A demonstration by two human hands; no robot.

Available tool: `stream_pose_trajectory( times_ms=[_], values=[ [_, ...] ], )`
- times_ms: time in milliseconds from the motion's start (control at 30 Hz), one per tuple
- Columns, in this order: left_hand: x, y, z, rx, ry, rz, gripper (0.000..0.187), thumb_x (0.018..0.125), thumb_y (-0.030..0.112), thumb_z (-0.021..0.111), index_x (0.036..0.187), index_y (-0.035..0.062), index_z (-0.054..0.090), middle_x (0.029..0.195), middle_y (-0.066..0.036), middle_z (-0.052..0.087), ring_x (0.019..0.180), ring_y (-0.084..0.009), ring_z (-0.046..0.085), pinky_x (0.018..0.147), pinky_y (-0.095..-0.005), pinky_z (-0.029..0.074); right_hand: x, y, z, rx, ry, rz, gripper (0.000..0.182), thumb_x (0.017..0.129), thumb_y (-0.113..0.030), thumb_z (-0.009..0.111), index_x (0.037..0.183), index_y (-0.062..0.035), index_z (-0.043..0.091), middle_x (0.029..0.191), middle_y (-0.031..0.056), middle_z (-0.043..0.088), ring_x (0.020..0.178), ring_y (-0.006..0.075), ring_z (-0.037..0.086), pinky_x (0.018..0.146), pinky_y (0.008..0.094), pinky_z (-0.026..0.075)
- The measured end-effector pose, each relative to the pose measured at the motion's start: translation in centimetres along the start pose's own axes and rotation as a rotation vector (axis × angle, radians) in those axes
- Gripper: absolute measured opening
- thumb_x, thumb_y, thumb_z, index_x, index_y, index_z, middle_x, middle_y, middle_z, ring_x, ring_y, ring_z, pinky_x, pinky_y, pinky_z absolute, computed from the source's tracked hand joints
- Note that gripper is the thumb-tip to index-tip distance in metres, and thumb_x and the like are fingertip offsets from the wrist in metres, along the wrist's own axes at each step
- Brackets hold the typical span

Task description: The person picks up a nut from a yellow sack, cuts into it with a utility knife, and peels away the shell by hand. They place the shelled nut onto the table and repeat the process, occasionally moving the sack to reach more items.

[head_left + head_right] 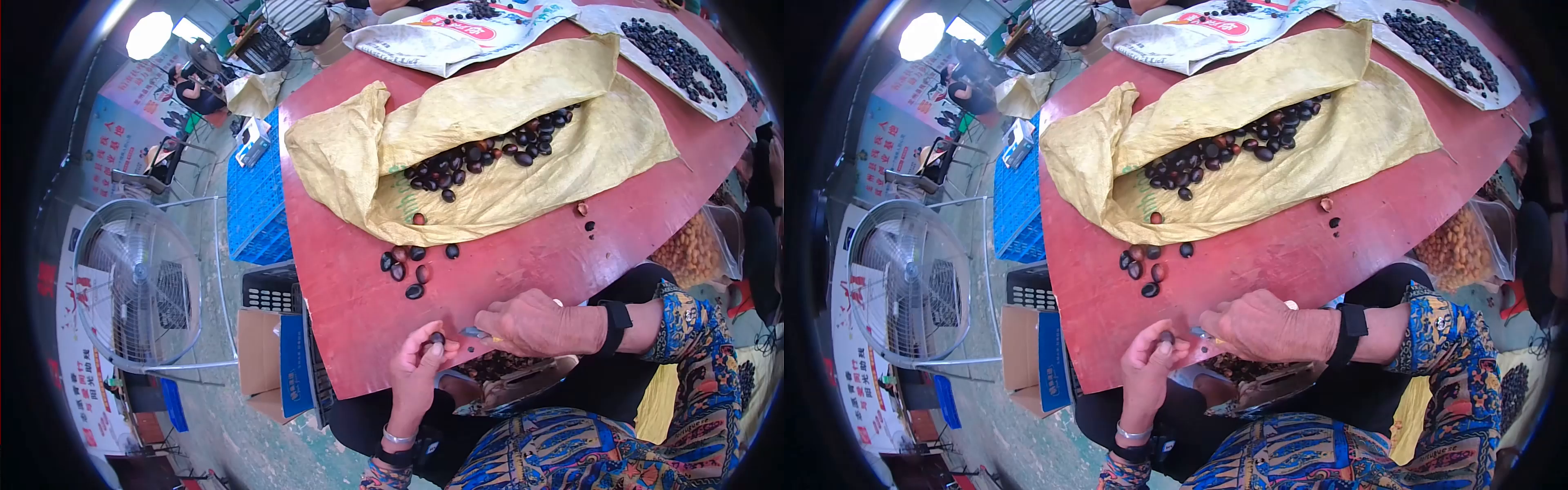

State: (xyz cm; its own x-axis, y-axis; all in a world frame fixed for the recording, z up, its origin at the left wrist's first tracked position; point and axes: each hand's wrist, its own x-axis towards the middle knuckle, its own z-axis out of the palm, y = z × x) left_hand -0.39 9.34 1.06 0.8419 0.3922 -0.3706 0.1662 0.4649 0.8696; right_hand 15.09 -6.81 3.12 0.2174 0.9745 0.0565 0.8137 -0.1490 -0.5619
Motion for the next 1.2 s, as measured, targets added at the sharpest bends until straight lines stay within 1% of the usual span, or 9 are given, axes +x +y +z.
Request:
stream_pose_trajectory(
  times_ms=[67,100,167,200,267,500,1000,1133,1200],
  values=[
    [0.3,-0.8,-0.3,0.515,0.033,0.288,0.024,0.083,0.005,0.063,0.107,0.002,0.061,0.097,-0.006,0.061,0.086,-0.0162,0.059,0.076,-0.0275,0.048,0.0,0.1,0.0,0.002,-0.009,0.004,0.019,0.082,-0.022,0.056,0.089,-0.0044,0.052,0.075,0.0161,0.062,0.069,0.0351,0.063,0.056,0.0443,0.049],
    [0.4,-0.9,-0.3,0.514,0.03,0.285,0.024,0.083,0.005,0.063,0.107,0.002,0.061,0.097,-0.006,0.061,0.086,-0.0162,0.059,0.076,-0.0275,0.048,0.0,0.1,0.0,0.004,-0.017,0.005,0.019,0.082,-0.022,0.056,0.09,-0.0043,0.052,0.075,0.0161,0.062,0.069,0.0351,0.063,0.056,0.0443,0.049],
    [0.7,-1.0,0.1,0.852,0.088,0.561,0.024,0.073,0.002,0.069,0.096,0.004,0.064,0.092,-0.007,0.063,0.086,-0.0212,0.059,0.077,-0.0312,0.046,0.2,0.0,0.2,-0.005,-0.031,0.019,0.019,0.082,-0.022,0.056,0.089,-0.0042,0.053,0.075,0.0161,0.063,0.069,0.0348,0.063,0.056,0.0442,0.049],
    [0.9,-0.9,0.3,0.849,0.086,0.559,0.024,0.073,0.002,0.069,0.096,0.004,0.064,0.092,-0.007,0.063,0.086,-0.0212,0.059,0.077,-0.0312,0.046,0.2,0.0,0.2,-0.014,-0.044,0.029,0.02,0.082,-0.022,0.056,0.089,-0.0041,0.053,0.075,0.0161,0.063,0.068,0.0346,0.063,0.056,0.0441,0.05],
    [1.4,-0.6,0.5,1.043,0.049,0.761,0.025,0.068,0.001,0.07,0.092,0.0051,0.063,0.087,-0.008,0.063,0.087,-0.0259,0.058,0.08,-0.0351,0.044,0.5,0.0,0.5,-0.012,-0.043,0.028,0.019,0.082,-0.022,0.056,0.088,-0.0042,0.054,0.075,0.0159,0.063,0.068,0.0344,0.064,0.057,0.0441,0.05],
    [1.4,-0.8,0.7,1.063,0.109,0.776,0.024,0.067,0.001,0.071,0.089,0.0042,0.063,0.086,-0.008,0.063,0.088,-0.0265,0.058,0.079,-0.0358,0.043,0.9,-0.3,0.9,-0.079,-0.057,0.017,0.017,0.081,-0.021,0.057,0.086,-0.005,0.055,0.078,0.015,0.064,0.068,0.0316,0.065,0.056,0.0417,0.051],
    [2.2,-1.2,-0.2,1.089,0.026,0.878,0.022,0.066,-0.001,0.071,0.083,0.0051,0.059,0.084,-0.007,0.063,0.084,-0.027,0.058,0.078,-0.0364,0.044,0.6,-0.6,1.0,-0.312,-0.155,-0.049,0.016,0.073,-0.016,0.059,0.083,-0.0055,0.053,0.076,0.0105,0.06,0.066,0.0259,0.064,0.05,0.0374,0.05],
    [2.1,-1.4,-0.5,1.058,0.041,0.866,0.021,0.067,-0.001,0.071,0.083,0.0053,0.059,0.083,-0.007,0.064,0.084,-0.0267,0.058,0.077,-0.0361,0.044,0.1,-0.1,1.3,-0.315,-0.124,-0.076,0.016,0.074,-0.018,0.06,0.082,-0.0052,0.053,0.074,0.0116,0.061,0.063,0.0271,0.064,0.052,0.0376,0.05],
    [2.1,-1.3,-0.4,1.045,0.046,0.861,0.02,0.068,-0.001,0.071,0.083,0.0053,0.059,0.083,-0.007,0.064,0.084,-0.0264,0.058,0.078,-0.0361,0.044,0.3,0.0,0.8,-0.104,-0.147,0.096,0.018,0.08,-0.022,0.06,0.081,-0.0045,0.054,0.069,0.0145,0.06,0.061,0.0319,0.062,0.053,0.0407,0.049]
  ],
)
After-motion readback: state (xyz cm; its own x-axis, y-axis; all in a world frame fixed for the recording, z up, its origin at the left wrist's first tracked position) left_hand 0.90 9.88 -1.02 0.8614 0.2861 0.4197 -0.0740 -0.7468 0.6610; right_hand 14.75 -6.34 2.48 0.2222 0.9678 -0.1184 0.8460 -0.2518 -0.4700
